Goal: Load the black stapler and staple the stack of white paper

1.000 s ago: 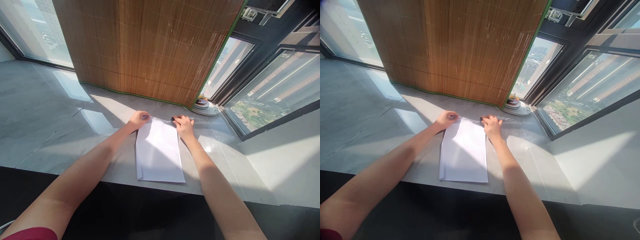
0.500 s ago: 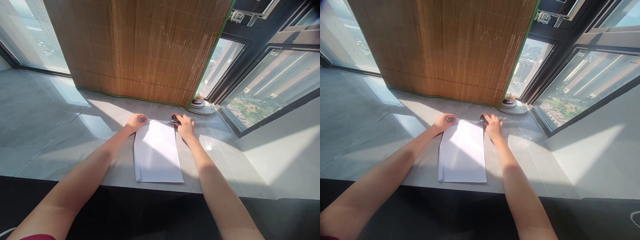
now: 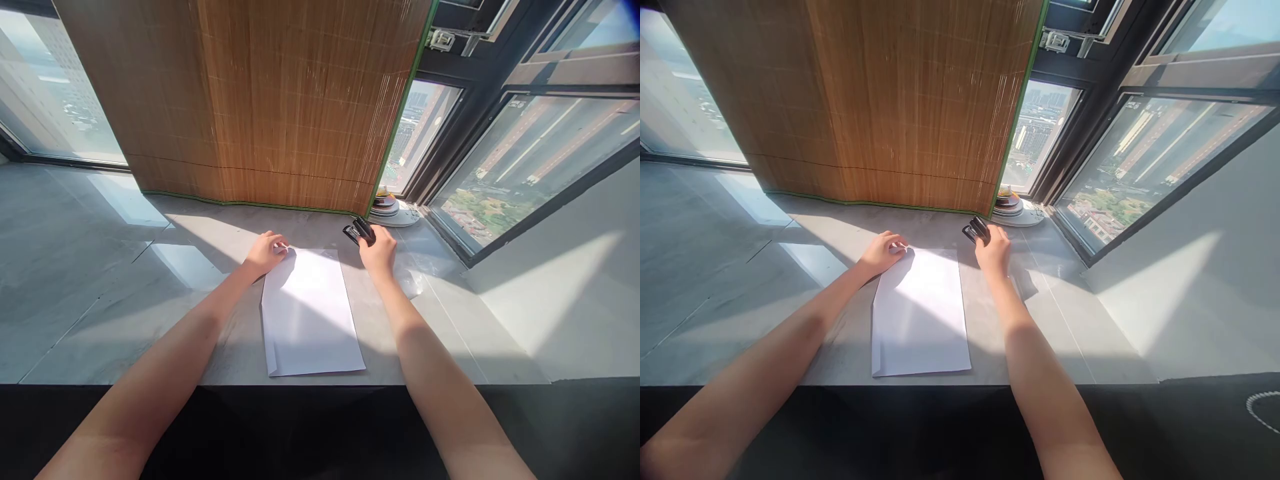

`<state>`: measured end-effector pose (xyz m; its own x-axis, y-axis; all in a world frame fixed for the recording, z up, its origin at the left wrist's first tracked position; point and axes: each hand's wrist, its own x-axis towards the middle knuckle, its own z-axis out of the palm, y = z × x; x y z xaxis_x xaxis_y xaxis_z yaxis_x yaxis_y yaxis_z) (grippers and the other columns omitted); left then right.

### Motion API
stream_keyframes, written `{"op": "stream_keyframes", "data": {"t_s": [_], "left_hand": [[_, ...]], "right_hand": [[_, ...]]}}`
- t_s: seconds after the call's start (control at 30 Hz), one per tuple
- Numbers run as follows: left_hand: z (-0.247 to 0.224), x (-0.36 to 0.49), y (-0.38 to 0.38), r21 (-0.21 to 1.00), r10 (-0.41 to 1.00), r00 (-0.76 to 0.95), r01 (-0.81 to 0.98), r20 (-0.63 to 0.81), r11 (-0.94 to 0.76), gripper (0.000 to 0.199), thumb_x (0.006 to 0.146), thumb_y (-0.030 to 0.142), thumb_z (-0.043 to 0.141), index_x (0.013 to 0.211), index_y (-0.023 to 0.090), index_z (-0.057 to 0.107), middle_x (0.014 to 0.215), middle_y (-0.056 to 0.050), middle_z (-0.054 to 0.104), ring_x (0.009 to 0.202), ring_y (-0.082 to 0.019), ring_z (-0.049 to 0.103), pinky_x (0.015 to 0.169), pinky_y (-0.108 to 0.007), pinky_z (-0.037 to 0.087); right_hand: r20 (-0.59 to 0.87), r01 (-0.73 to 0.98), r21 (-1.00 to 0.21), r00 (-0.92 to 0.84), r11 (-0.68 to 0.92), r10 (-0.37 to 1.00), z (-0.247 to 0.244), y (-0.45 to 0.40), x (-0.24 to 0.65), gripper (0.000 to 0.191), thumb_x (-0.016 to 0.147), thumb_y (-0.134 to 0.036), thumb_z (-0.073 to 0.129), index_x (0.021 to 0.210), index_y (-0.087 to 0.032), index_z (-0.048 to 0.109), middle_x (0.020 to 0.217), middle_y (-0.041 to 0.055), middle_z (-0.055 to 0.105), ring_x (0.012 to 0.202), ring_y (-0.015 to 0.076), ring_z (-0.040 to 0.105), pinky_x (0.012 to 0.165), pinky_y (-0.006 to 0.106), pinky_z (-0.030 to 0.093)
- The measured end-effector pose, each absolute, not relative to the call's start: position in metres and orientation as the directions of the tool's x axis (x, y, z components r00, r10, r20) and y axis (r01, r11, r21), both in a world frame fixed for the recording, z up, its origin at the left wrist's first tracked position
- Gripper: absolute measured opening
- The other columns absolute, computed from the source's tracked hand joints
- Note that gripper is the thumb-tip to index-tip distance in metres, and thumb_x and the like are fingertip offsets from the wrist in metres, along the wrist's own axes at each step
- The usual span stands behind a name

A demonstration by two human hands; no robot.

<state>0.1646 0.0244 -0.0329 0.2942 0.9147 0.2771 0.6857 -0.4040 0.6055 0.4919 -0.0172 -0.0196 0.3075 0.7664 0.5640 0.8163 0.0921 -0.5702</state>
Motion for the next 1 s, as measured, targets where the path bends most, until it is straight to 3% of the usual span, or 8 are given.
{"op": "stream_keyframes", "data": {"t_s": [0.1, 0.23, 0.53, 0.67, 0.77, 0.87, 0.93, 1.0], "left_hand": [[-0.034, 0.164, 0.024, 0.632, 0.925, 0.269, 0.675, 0.269, -0.38, 0.009, 0.084, 0.026, 0.071, 0.093, 0.023, 0.075, 0.105, -0.008, 0.065, 0.095, -0.025, 0.063, 0.095, -0.042, 0.055], [-0.037, 0.162, 0.03, 0.726, 0.946, 0.185, 0.606, 0.268, -0.324, 0.006, 0.09, 0.027, 0.065, 0.092, 0.023, 0.069, 0.105, -0.007, 0.064, 0.083, -0.02, 0.06, 0.083, -0.036, 0.054], [-0.042, 0.16, 0.042, 0.812, 0.963, 0.1, 0.521, 0.25, -0.265, 0.013, 0.093, 0.019, 0.052, 0.092, 0.023, 0.064, 0.106, -0.007, 0.072, 0.091, -0.023, 0.064, 0.085, -0.036, 0.051], [-0.038, 0.16, 0.038, 0.847, 0.963, 0.077, 0.462, 0.259, -0.265, 0.012, 0.094, 0.021, 0.055, 0.09, 0.022, 0.066, 0.101, -0.006, 0.072, 0.089, -0.023, 0.064, 0.081, -0.034, 0.049], [-0.034, 0.158, 0.035, 0.883, 0.961, 0.03, 0.386, 0.277, -0.266, 0.016, 0.096, 0.028, 0.059, 0.083, 0.022, 0.065, 0.086, -0.004, 0.068, 0.079, -0.02, 0.058, 0.071, -0.03, 0.045], [-0.031, 0.155, 0.035, 0.945, 0.965, -0.037, 0.214, 0.261, -0.248, 0.036, 0.098, 0.037, 0.061, 0.067, 0.022, 0.052, 0.067, 0.0, 0.051, 0.064, -0.015, 0.044, 0.059, -0.028, 0.036], [-0.03, 0.153, 0.035, 0.981, 0.978, -0.08, 0.031, 0.191, -0.189, 0.049, 0.098, 0.044, 0.064, 0.062, 0.023, 0.037, 0.06, 0.003, 0.036, 0.056, -0.012, 0.032, 0.052, -0.028, 0.029], [-0.029, 0.151, 0.036, 0.983, 0.988, -0.106, -0.138, 0.111, -0.125, 0.057, 0.096, 0.047, 0.068, 0.064, 0.024, 0.027, 0.06, 0.006, 0.024, 0.052, -0.011, 0.022, 0.048, -0.027, 0.023]], "right_hand": [[0.566, 0.749, -0.626, 0.244, 0.218, 0.787, -0.009, -0.032, 0.465, 0.022, 0.088, -0.037, 0.072, 0.104, -0.021, 0.07, 0.103, 0.0115, 0.076, 0.096, 0.03, 0.068, 0.09, 0.041, 0.054], [0.442, 0.623, -0.696, -0.02, 0.357, 0.897, -0.014, -0.051, 0.414, 0.018, 0.087, -0.037, 0.076, 0.098, -0.025, 0.068, 0.096, 0.0033, 0.075, 0.086, 0.0237, 0.067, 0.08, 0.034, 0.052], [0.354, 0.624, -0.647, -0.262, 0.438, 0.898, -0.034, -0.051, 0.378, 0.017, 0.094, -0.024, 0.07, 0.109, -0.023, 0.061, 0.111, 0.0066, 0.069, 0.103, 0.0247, 0.063, 0.087, 0.036, 0.049], [0.345, 0.593, -0.669, -0.286, 0.448, 0.894, -0.031, -0.051, 0.382, 0.028, 0.093, -0.037, 0.077, 0.111, -0.023, 0.062, 0.11, 0.0062, 0.068, 0.103, 0.0249, 0.062, 0.086, 0.036, 0.048], [0.402, 0.539, -0.714, -0.207, 0.447, 0.892, -0.025, -0.043, 0.397, 0.034, 0.099, -0.058, 0.067, 0.102, -0.024, 0.062, 0.1, 0.0033, 0.067, 0.094, 0.0222, 0.061, 0.085, 0.034, 0.047], [0.406, 0.564, -0.772, 0.086, 0.291, 0.91, -0.026, -0.024, 0.432, 0.046, 0.105, -0.061, 0.05, 0.076, -0.024, 0.051, 0.072, -0.0008, 0.055, 0.073, 0.0186, 0.051, 0.073, 0.033, 0.042], [0.329, 0.583, -0.804, 0.272, 0.117, 0.904, -0.033, -0.01, 0.459, 0.051, 0.097, -0.061, 0.06, 0.065, -0.026, 0.042, 0.062, -0.0014, 0.048, 0.066, 0.0185, 0.046, 0.067, 0.033, 0.039], [0.192, 0.478, -0.878, 0.347, 0.002, 0.918, -0.041, 0.001, 0.48, 0.049, 0.094, -0.062, 0.061, 0.064, -0.027, 0.044, 0.061, 0.0003, 0.052, 0.062, 0.0193, 0.048, 0.063, 0.034, 0.039]]}}
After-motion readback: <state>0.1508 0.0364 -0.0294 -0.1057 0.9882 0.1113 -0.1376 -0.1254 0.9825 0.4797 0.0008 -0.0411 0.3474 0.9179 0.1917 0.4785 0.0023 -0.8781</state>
